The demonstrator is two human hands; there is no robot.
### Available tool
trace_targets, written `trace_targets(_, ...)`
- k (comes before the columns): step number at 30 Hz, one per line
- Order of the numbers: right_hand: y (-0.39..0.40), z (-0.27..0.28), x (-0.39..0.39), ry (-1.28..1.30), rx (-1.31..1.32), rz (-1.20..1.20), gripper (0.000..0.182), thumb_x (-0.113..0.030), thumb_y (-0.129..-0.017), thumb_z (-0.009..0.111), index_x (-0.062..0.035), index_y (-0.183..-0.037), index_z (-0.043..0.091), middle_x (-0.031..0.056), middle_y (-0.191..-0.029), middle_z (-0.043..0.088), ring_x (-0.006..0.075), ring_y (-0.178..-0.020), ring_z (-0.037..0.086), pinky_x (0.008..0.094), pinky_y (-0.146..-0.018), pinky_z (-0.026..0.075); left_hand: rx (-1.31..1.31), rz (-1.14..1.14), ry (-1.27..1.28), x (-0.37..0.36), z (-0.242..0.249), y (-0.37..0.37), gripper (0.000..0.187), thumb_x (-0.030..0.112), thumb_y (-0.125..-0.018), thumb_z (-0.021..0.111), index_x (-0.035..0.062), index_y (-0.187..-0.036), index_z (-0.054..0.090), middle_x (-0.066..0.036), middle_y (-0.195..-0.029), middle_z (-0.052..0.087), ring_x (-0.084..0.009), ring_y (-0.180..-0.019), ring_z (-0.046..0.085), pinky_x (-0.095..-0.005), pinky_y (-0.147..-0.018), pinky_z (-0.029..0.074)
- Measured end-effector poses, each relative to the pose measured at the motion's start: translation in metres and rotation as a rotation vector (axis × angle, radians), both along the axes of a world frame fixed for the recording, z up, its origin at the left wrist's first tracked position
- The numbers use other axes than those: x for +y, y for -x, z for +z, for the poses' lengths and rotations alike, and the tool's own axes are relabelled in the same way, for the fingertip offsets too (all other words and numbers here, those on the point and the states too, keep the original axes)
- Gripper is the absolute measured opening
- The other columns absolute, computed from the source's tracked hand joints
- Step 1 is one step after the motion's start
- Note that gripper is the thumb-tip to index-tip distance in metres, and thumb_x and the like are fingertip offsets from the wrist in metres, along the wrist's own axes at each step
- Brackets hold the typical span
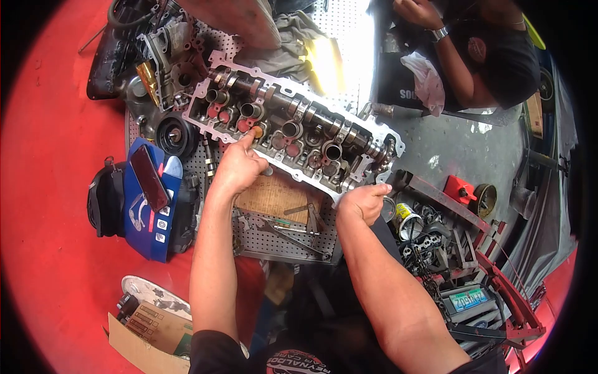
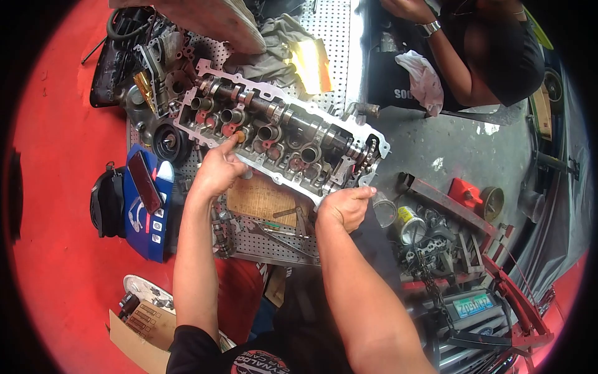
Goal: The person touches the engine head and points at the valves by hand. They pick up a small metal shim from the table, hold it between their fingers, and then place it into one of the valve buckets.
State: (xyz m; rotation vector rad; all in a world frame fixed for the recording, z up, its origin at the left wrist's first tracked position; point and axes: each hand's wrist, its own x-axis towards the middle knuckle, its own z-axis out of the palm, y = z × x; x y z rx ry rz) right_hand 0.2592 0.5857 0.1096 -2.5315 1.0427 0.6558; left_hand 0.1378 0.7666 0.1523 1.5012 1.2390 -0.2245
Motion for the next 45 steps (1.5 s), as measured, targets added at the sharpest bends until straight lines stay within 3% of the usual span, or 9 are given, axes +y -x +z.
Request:
trace_targets(6,0.0,0.0,0.0,0.003,0.01,0.009,0.073,-0.05,-0.099,0.01,-0.0041,-0.123,0.061,0.0232,-0.118,0.063,0.0446,-0.11,0.057,0.0498,-0.097,0.043,-0.044,-0.002,0.067,0.0,-0.002,0.004,0.078,-0.001,-0.072,0.061,-0.0009,-0.146,0.035,0.001,-0.067,0.056,-0.0061,-0.055,0.048,-0.0204,-0.051,0.04)
trace_targets(12,0.001,-0.004,-0.003,-0.011,-0.017,0.025,0.072,-0.05,-0.099,0.01,-0.004,-0.123,0.061,0.0236,-0.117,0.063,0.0446,-0.11,0.057,0.0499,-0.097,0.043,0.1,-0.185,-0.261,0.003,-0.013,0.011,0.078,0.002,-0.071,0.062,0.009,-0.145,0.039,-0.015,-0.092,0.064,-0.0184,-0.076,0.061,-0.0304,-0.074,0.051)
trace_targets(18,0.0,-0.001,-0.001,-0.012,-0.015,0.002,0.072,-0.05,-0.099,0.01,-0.0041,-0.121,0.062,0.0233,-0.116,0.064,0.0445,-0.109,0.058,0.0497,-0.097,0.043,0.262,-0.357,-0.331,0.001,-0.012,0.012,0.082,0.003,-0.069,0.063,0.0134,-0.146,0.037,-0.027,-0.118,0.061,-0.0341,-0.105,0.063,-0.0373,-0.093,0.048)
trace_targets(31,0.001,-0.001,0.002,0.018,-0.032,0.017,0.074,-0.049,-0.099,0.009,-0.0019,-0.119,0.063,0.0251,-0.115,0.063,0.0457,-0.11,0.057,0.05,-0.099,0.042,0.207,-0.408,-0.383,0.012,-0.011,0.015,0.078,0.001,-0.067,0.062,0.0154,-0.141,0.041,-0.022,-0.097,0.064,-0.0362,-0.092,0.065,-0.0401,-0.084,0.051)
trace_targets(34,0.001,-0.003,0.0,0.016,-0.022,0.028,0.075,-0.049,-0.099,0.009,-0.0013,-0.117,0.064,0.0259,-0.113,0.064,0.0464,-0.108,0.057,0.0508,-0.098,0.042,0.161,-0.37,-0.305,0.012,-0.006,0.014,0.07,0.004,-0.073,0.063,0.0131,-0.138,0.042,-0.026,-0.099,0.066,-0.0397,-0.099,0.063,-0.0449,-0.088,0.049)
trace_targets(38,0.004,-0.002,0.002,0.039,-0.083,0.048,0.078,-0.05,-0.099,0.009,0.0014,-0.11,0.066,0.028,-0.11,0.064,0.0475,-0.106,0.058,0.0521,-0.096,0.042,0.074,-0.274,-0.281,0.012,-0.01,0.022,0.066,0.004,-0.071,0.065,0.0122,-0.134,0.048,-0.021,-0.087,0.065,-0.035,-0.087,0.065,-0.0405,-0.082,0.05)
trace_targets(39,0.004,0.0,0.002,0.049,-0.082,0.058,0.079,-0.051,-0.099,0.009,0.0024,-0.109,0.066,0.0285,-0.109,0.064,0.0475,-0.106,0.058,0.0522,-0.096,0.042,0.072,-0.204,-0.218,0.012,-0.007,0.025,0.059,0.0,-0.074,0.064,0.0086,-0.131,0.051,-0.015,-0.083,0.065,-0.0259,-0.077,0.065,-0.0358,-0.076,0.051)
trace_targets(42,0.004,-0.004,0.002,0.05,-0.084,0.066,0.08,-0.053,-0.099,0.01,0.0037,-0.108,0.066,0.0288,-0.107,0.065,0.0469,-0.104,0.059,0.0522,-0.095,0.043,-0.243,0.269,-0.272,-0.015,-0.015,0.051,0.05,-0.006,-0.079,0.055,0.0016,-0.128,0.052,-0.002,-0.072,0.057,-0.0099,-0.063,0.054,-0.0233,-0.059,0.045)
trace_targets(45,0.004,-0.019,-0.008,0.043,-0.101,0.048,0.081,-0.056,-0.098,0.013,0.0049,-0.108,0.065,0.0282,-0.103,0.066,0.0452,-0.101,0.061,0.052,-0.091,0.045,-0.242,0.707,-0.309,-0.063,-0.033,0.078,0.028,-0.007,-0.085,0.06,-0.003,-0.113,0.057,-0.006,-0.082,0.064,-0.0104,-0.069,0.059,-0.0227,-0.057,0.048)
